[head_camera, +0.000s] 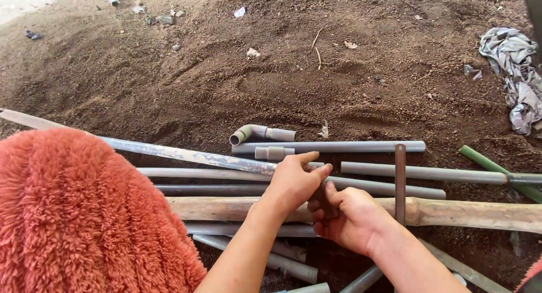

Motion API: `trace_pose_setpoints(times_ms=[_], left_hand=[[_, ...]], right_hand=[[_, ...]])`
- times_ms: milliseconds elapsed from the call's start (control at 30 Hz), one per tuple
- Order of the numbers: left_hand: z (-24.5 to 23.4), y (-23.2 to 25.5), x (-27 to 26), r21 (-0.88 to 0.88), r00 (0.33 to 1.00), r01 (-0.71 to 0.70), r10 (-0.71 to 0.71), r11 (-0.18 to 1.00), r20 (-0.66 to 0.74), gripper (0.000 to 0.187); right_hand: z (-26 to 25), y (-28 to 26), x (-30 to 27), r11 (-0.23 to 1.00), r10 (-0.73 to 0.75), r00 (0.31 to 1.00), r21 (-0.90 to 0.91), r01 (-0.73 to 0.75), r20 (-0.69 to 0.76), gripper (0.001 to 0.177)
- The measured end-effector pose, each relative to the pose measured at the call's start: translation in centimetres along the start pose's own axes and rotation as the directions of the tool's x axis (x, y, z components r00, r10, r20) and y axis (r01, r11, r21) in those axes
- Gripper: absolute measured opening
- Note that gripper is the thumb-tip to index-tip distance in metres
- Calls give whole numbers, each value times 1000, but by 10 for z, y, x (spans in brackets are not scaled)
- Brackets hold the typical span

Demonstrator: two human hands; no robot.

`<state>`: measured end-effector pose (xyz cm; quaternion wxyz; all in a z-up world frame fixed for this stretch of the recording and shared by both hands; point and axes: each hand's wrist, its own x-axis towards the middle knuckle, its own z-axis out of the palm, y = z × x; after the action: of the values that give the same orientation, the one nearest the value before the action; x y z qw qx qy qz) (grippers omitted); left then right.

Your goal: The person sits on the ground and uses a knife to cut a strip of brown material. They then wrap this material around the ends of several metal pipes and a wooden stick, securing the connections.

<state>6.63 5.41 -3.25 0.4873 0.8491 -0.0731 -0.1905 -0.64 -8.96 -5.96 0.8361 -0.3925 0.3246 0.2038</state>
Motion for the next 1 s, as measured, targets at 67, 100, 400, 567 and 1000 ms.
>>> trace_pose_setpoints(times_ms=[67, 100, 400, 567, 1000], left_hand=[[0, 6, -1, 4, 1000, 12, -12, 1000, 18, 59], [0, 10, -2, 11, 999, 27, -28, 1000, 34, 57], [16, 46, -2, -42, 958, -187, 192, 981, 212, 82], [36, 61, -13, -18, 934, -233, 228, 972, 275, 72], [36, 100, -51, -698, 928, 32, 237, 716, 286, 77]], right_hand=[[-7, -1, 5, 1000, 12, 1000, -3, -12, -13, 31], [-11, -2, 8, 1000, 28, 999, -6, -28, -22, 30], [-35, -33, -43, 984, -150, 986, -106, 142, -70, 37], [-45, -32, -68, 965, -242, 955, -147, 218, -171, 38], [-120, -17, -31, 941, -321, 888, -3, 339, -328, 24]])
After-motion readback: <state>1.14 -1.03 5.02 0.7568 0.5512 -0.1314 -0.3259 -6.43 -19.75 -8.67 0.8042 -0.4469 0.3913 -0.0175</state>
